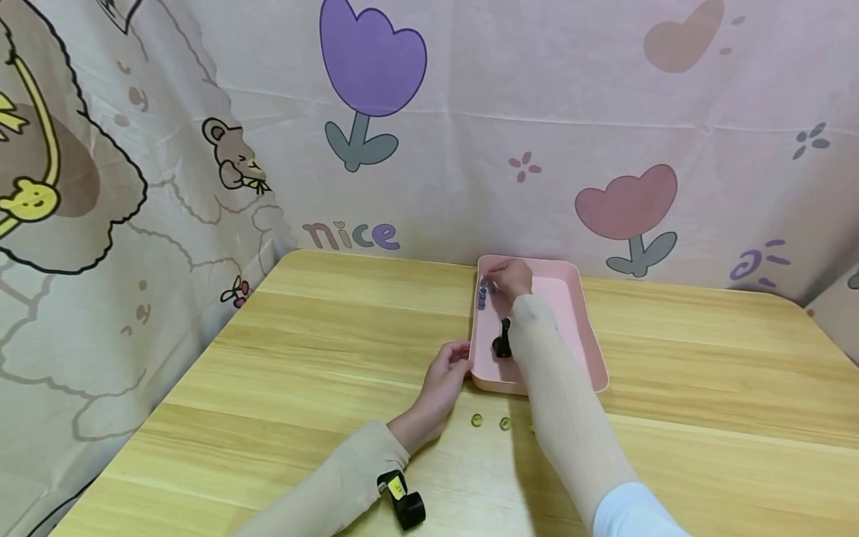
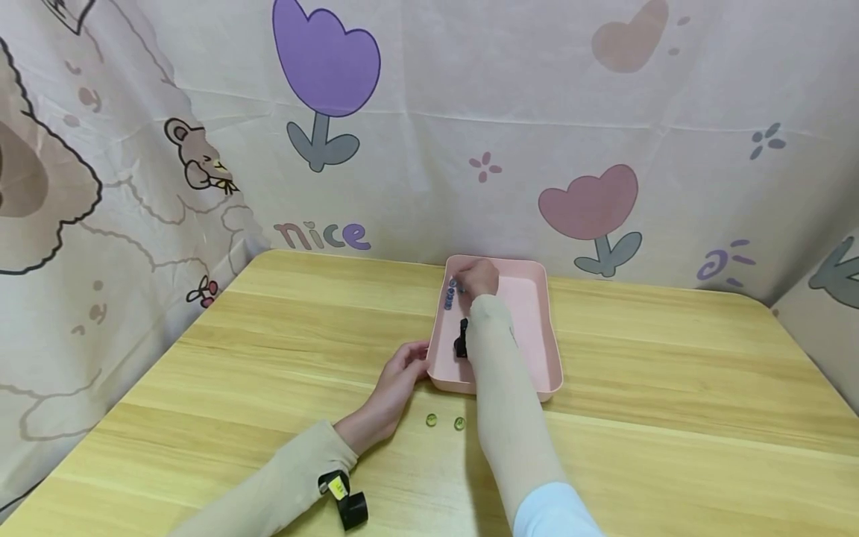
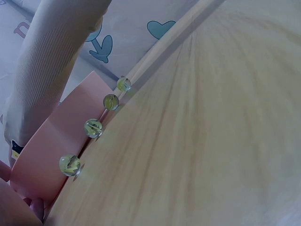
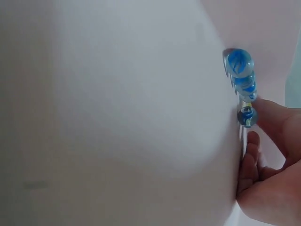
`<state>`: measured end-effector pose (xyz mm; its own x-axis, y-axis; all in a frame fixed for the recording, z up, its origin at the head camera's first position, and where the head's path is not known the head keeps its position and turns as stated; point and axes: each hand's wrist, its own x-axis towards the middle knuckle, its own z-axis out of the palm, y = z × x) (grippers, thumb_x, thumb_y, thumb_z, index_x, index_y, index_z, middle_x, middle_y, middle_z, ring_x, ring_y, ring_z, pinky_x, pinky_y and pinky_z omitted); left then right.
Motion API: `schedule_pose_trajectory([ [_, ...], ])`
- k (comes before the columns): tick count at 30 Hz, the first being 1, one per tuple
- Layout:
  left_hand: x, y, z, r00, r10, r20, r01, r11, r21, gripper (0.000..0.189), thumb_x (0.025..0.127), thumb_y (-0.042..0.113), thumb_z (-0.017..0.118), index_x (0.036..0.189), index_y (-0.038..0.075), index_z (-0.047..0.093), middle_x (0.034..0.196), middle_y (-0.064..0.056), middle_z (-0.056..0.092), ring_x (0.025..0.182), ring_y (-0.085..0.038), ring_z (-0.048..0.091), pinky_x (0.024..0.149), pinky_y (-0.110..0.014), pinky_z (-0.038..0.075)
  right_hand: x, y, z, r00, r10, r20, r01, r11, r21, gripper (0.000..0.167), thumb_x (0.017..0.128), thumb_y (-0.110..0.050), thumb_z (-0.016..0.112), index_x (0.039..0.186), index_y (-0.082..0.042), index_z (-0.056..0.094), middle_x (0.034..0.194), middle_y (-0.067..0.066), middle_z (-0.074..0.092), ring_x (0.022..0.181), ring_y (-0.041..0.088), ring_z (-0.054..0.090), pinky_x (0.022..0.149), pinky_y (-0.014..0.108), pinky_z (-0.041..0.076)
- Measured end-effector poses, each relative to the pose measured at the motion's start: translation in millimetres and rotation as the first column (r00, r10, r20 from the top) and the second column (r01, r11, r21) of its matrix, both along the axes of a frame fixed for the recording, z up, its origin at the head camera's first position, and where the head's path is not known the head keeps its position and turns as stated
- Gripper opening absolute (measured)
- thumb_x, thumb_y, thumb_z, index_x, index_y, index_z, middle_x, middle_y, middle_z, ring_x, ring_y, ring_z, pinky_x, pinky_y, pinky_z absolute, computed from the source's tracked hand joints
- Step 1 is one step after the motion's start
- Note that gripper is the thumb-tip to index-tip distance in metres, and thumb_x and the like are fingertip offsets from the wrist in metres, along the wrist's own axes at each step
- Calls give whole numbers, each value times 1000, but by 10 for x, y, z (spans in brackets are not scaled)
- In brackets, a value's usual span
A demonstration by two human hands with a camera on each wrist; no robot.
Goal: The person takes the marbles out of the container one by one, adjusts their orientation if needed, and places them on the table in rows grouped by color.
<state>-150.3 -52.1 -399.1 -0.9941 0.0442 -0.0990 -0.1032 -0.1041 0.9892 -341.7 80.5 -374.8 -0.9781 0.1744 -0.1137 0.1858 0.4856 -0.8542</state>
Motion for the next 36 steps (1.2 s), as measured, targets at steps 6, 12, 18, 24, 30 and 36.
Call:
schedule_pose_trajectory([
  [6,-2,-1,-9,1000,-2,0,2,1000,5,37,94,0,48,131,-5,48,127,-18,52,117,-30,50,102,-40,43,8,31,-2,1000,10,-7,-11,998,-64,23,89,-11,69,109,0,72,119,14,65,114,28,56,102,37,43],
  [12,3,-6,11,1000,2,-2,-2,1000,-5,37,94,1,48,131,-5,48,127,-17,51,118,-30,50,103,-40,43,-9,43,3,1000,11,-9,-12,988,-157,23,89,-10,69,110,0,71,120,13,65,117,26,55,105,37,40],
  [18,10,-1,10,1000,2,-3,-2,1000,-9,37,94,1,48,131,-5,47,127,-17,51,119,-31,49,103,-41,42,-30,105,-27,994,74,-84,-91,973,-210,30,88,-10,70,113,5,68,121,18,63,120,28,53,105,34,40],
  [24,27,2,-16,1000,0,7,0,1000,-14,38,94,1,48,132,-5,47,129,-17,51,120,-31,49,104,-42,41,-32,218,-64,989,139,-57,-149,954,-261,36,92,-15,66,122,6,63,128,19,59,122,27,50,105,34,40],
  [30,40,-8,-22,1000,5,1,-5,1000,-20,38,94,2,48,132,-5,46,130,-17,51,120,-32,49,104,-42,41,20,292,54,974,224,-31,-225,946,-234,34,97,-16,59,123,5,60,131,18,54,121,28,46,106,38,37],
  [36,24,-7,-9,1000,0,-4,0,1000,-15,39,94,1,47,132,-5,46,130,-18,51,120,-32,49,104,-42,42,53,369,283,960,270,-68,-278,944,-176,35,96,-15,59,121,9,59,128,20,55,112,24,46,100,36,38],
])
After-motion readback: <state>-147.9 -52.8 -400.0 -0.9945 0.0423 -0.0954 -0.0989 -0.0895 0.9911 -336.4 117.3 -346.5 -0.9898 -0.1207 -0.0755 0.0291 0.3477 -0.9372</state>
